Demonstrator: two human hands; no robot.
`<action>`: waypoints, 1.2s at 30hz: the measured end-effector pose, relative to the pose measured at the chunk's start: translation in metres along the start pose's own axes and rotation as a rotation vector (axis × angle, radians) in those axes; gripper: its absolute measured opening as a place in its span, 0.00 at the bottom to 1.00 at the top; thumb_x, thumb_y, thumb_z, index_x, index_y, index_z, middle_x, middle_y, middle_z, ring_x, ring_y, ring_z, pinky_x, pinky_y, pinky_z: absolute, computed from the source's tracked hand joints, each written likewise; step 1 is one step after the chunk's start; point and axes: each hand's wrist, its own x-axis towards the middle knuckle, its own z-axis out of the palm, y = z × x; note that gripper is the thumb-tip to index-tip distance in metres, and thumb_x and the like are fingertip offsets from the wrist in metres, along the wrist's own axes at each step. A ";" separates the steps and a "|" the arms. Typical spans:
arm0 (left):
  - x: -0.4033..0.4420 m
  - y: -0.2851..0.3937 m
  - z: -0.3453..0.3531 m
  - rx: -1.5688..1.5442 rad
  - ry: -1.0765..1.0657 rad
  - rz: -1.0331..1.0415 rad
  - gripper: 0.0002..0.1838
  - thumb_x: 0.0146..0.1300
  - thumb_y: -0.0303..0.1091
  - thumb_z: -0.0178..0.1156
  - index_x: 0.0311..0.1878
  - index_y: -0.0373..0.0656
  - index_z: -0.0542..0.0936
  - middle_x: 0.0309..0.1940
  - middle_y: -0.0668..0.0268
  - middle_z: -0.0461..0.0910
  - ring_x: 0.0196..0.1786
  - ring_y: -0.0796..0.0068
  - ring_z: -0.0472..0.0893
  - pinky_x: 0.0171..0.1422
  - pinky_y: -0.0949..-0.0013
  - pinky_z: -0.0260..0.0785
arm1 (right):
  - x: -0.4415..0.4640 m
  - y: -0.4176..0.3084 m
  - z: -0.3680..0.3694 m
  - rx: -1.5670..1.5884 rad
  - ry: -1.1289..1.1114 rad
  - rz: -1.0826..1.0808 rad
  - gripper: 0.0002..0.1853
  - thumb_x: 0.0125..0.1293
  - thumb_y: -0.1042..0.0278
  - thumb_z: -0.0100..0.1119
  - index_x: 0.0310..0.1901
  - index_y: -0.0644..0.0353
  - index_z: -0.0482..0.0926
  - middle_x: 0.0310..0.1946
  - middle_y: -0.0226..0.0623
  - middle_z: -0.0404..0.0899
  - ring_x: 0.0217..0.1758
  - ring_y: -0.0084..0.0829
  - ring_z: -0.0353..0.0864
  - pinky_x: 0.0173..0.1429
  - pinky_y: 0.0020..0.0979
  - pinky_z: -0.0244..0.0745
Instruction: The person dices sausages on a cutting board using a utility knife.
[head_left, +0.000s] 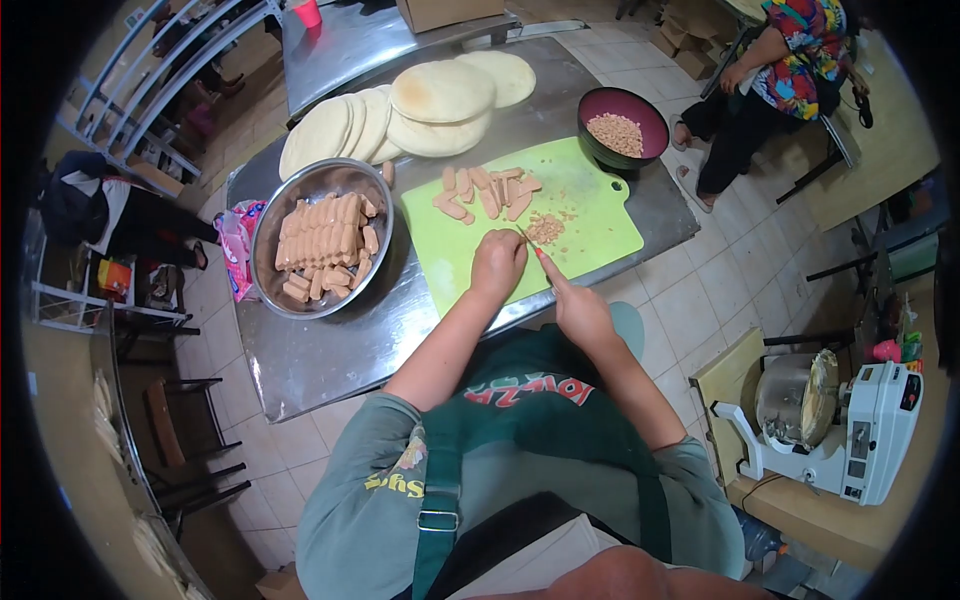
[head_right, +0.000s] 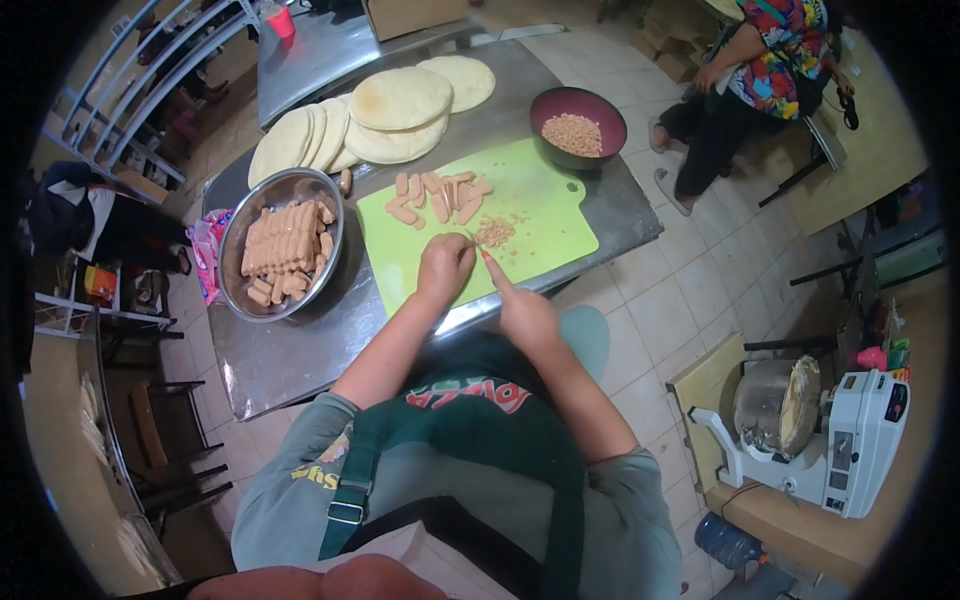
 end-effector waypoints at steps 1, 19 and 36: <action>0.001 -0.001 -0.001 -0.004 0.001 -0.010 0.02 0.49 0.25 0.61 0.25 0.37 0.78 0.24 0.55 0.76 0.33 0.55 0.75 0.39 0.57 0.68 | -0.001 0.001 0.000 -0.002 0.002 0.001 0.34 0.60 0.75 0.45 0.69 0.39 0.56 0.20 0.50 0.76 0.23 0.50 0.77 0.31 0.48 0.71; 0.000 -0.005 -0.006 0.040 -0.017 -0.115 0.05 0.48 0.27 0.62 0.21 0.36 0.79 0.21 0.54 0.76 0.29 0.53 0.75 0.37 0.56 0.68 | -0.009 -0.003 -0.001 0.044 0.039 -0.002 0.32 0.62 0.72 0.45 0.69 0.40 0.56 0.20 0.50 0.76 0.24 0.50 0.77 0.32 0.48 0.71; 0.000 -0.008 -0.005 -0.014 0.031 -0.089 0.07 0.51 0.28 0.62 0.22 0.34 0.78 0.20 0.54 0.74 0.27 0.53 0.74 0.34 0.57 0.66 | -0.030 0.002 -0.011 0.114 0.095 -0.041 0.31 0.63 0.71 0.46 0.68 0.40 0.57 0.20 0.50 0.76 0.23 0.50 0.76 0.31 0.48 0.69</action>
